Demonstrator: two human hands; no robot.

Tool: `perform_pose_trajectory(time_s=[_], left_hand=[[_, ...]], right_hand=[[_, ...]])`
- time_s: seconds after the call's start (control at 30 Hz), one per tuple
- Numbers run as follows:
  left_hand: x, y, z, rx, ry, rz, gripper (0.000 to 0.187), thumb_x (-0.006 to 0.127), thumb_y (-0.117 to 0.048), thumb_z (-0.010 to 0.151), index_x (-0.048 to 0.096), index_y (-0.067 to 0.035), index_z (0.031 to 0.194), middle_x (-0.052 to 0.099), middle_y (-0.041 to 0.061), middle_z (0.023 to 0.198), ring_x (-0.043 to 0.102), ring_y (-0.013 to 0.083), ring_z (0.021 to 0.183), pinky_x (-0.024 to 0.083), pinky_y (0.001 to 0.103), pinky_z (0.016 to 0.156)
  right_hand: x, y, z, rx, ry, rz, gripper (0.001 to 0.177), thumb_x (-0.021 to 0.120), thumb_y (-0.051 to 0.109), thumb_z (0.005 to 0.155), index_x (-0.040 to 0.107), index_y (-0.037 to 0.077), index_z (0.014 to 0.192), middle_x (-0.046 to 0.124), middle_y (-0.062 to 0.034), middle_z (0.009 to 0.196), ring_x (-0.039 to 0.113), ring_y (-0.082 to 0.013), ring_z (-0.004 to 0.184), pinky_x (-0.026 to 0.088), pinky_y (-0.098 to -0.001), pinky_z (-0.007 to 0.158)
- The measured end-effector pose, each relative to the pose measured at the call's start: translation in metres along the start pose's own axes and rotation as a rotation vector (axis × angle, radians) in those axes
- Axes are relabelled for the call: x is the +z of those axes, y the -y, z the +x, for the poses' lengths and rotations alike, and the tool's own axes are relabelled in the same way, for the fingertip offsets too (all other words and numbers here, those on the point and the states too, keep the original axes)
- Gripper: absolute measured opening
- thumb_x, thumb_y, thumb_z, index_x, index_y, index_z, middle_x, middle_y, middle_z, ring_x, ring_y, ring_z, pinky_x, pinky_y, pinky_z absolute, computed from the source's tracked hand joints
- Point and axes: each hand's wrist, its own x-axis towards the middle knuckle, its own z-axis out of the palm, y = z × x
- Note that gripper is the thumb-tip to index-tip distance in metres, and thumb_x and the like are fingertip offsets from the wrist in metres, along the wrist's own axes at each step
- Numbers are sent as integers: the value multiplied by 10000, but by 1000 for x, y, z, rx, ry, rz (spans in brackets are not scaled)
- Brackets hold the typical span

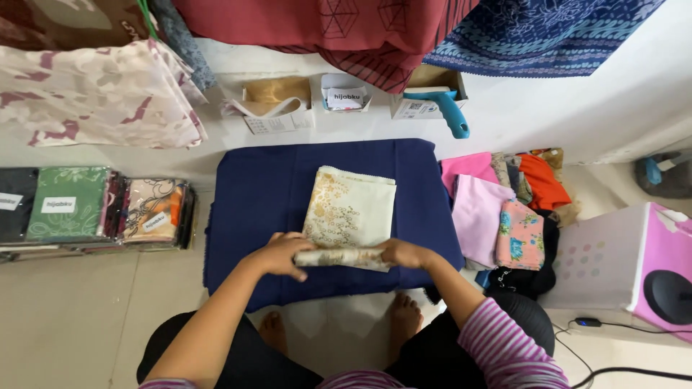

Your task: The person is cleaning fabric items with a lint roller and folding them neatly on a mat.

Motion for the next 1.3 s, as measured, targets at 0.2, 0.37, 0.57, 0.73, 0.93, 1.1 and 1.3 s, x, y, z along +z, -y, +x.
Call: perform_pose_trajectory(time_s=[0.2,0.37,0.57,0.73,0.93,1.1,1.3], left_hand=[[-4,6,28,-314,-354,-476,477,512,-565,994,770,-193,1146,770,109,1151,687,359,1153,550,471,976],[27,14,65,-518,-393,-422,464,465,-611,983,731,-303,1206,767,43,1151,713,295,1118,582,416,921],[-5,-45,36,-550,-526,-321,388,356,-428,1071,627,-178,1189,759,201,963,757,377,926,627,478,801],[7,-47,39,-547,-616,-182,301,357,-385,1078,562,-165,1057,751,167,836,766,343,852,632,460,761],[26,-27,48,-507,-700,-165,250,426,-377,1034,569,-181,971,724,120,757,747,310,781,628,431,684],[29,-22,49,-428,-775,-68,209,511,-352,1020,587,-172,947,712,78,709,737,258,734,626,382,641],[48,-10,63,-442,-831,91,236,506,-436,1024,555,-214,960,700,20,713,720,203,717,612,340,634]], right_hand=[[-14,-66,65,148,-220,754,625,600,120,847,548,67,1468,748,-220,1093,766,-341,900,639,-515,785],[9,-39,51,126,-526,827,555,703,151,844,597,62,1381,742,-198,937,754,-292,763,650,-448,656],[39,9,32,4,-1036,318,242,685,334,973,713,108,1056,736,-213,762,713,-353,761,580,-447,657],[51,8,46,86,-1114,-133,234,502,357,1076,547,127,1080,727,-244,767,753,-419,806,613,-512,682],[51,32,29,156,-1080,31,359,444,435,1072,480,92,976,712,-311,807,712,-515,866,567,-592,717],[53,7,41,102,-1242,-170,279,636,334,1000,536,110,867,670,-202,610,731,-398,664,555,-477,531],[46,-17,58,286,-1123,-426,319,532,500,1013,501,182,1017,702,-169,685,747,-397,687,603,-495,585]])
